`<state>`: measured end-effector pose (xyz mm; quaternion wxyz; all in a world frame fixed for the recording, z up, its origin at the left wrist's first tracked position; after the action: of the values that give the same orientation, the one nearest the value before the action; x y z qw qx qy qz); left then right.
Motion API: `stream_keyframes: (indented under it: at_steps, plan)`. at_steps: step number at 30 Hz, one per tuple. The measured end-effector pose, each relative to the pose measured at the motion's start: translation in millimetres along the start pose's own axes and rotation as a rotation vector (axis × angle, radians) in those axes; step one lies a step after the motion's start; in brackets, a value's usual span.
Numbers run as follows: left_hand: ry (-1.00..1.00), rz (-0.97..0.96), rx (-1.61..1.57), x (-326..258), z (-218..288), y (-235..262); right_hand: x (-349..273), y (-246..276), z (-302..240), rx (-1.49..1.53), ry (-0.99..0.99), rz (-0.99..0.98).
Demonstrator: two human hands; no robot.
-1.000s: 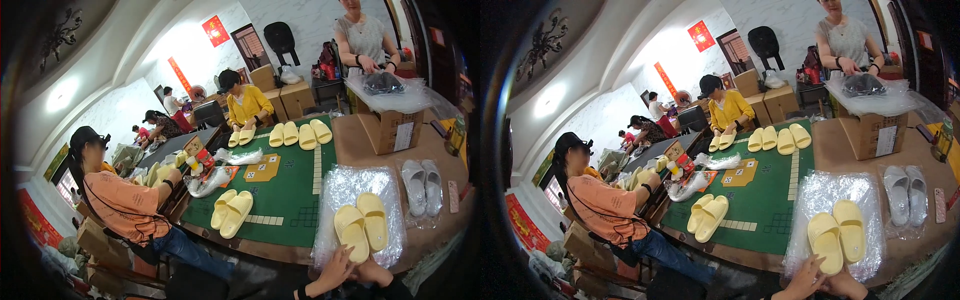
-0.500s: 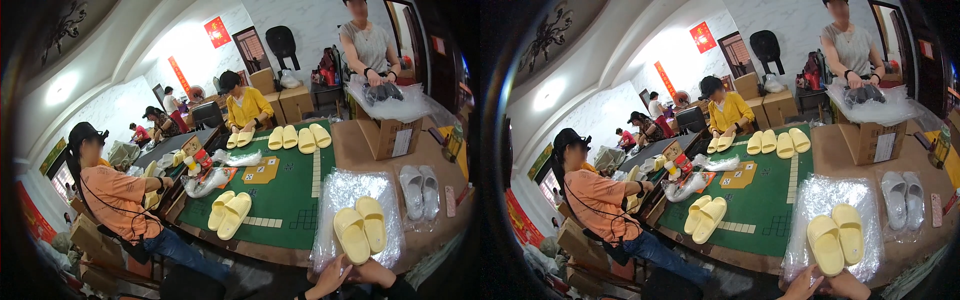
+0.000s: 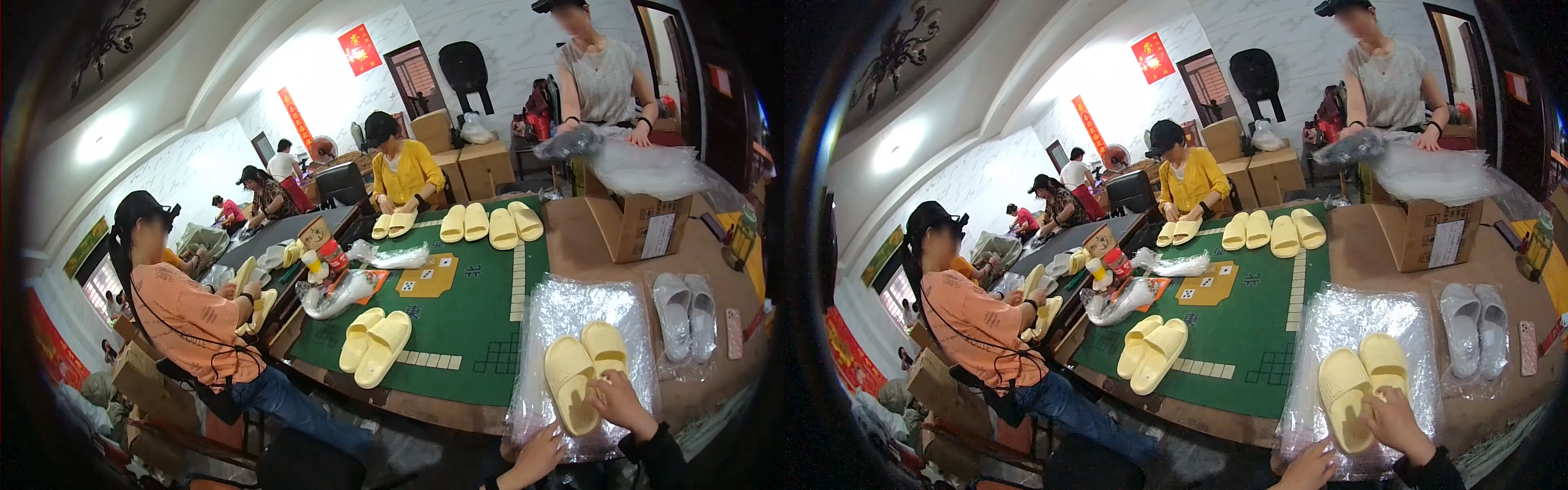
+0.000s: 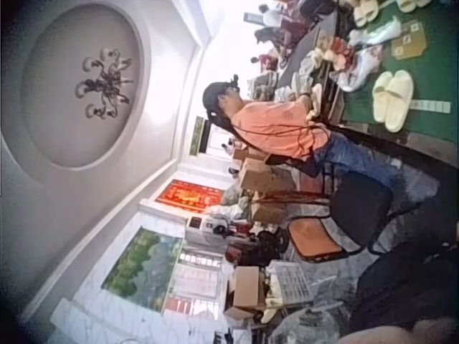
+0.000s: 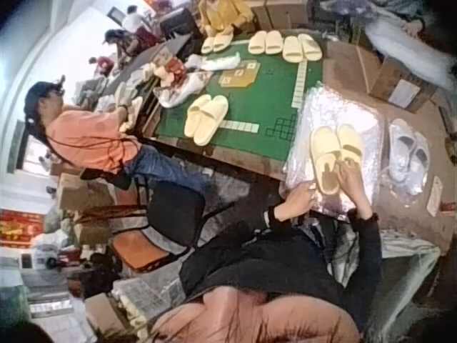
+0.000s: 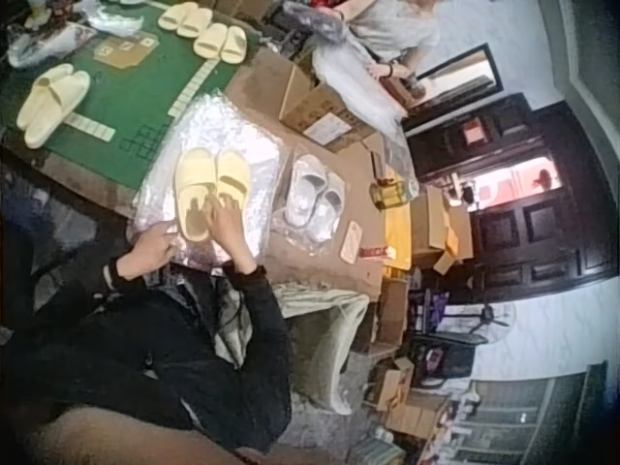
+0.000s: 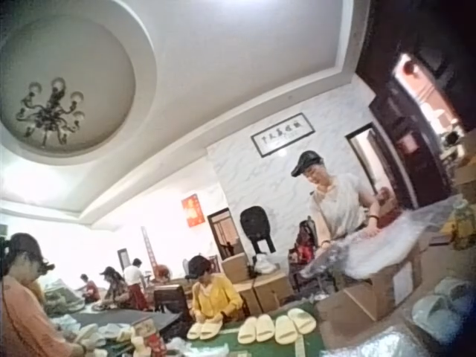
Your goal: Sorting, wrapping in bubble wrap, and bagging various types of footwear for shipping.
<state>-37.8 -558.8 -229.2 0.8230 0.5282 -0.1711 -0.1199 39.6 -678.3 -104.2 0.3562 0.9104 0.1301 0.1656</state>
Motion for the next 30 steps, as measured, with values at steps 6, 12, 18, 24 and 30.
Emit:
stream_keyframes:
  at_steps: [6, 12, 18, 24, 30]
  plan:
    - [-0.107, 0.083, 0.112, -6.5, 29.8, 44.4, 15.1, -25.5, 43.5, -0.171, -0.038, -0.087]
    - [-0.119, 0.075, 0.15, -8.1, 27.7, 42.8, 36.8, -39.4, 51.3, -0.099, -0.149, -0.224]
    - [-0.139, 0.058, 0.177, -9.7, 33.5, 47.7, 44.4, -51.7, 55.2, -0.171, -0.208, -0.266]
    - [-0.167, 0.083, 0.201, -9.0, 32.2, 46.0, 44.1, -49.3, 65.0, -0.183, -0.223, -0.215]
    - [-0.167, 0.081, 0.221, -11.6, 29.2, 29.5, 22.1, -15.5, 33.1, 0.032, -0.065, -0.126]
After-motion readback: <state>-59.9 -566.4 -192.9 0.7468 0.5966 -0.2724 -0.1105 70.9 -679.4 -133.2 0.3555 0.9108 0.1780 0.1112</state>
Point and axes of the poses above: each hand's wrist, its own x-axis towards the middle knuckle, its own y-axis out of the back of the hand, z = x × y, the point moved 10 cm from there along x, towards the middle knuckle, and after that the axes turned 14 degrees about x, right-handed, at the moved point
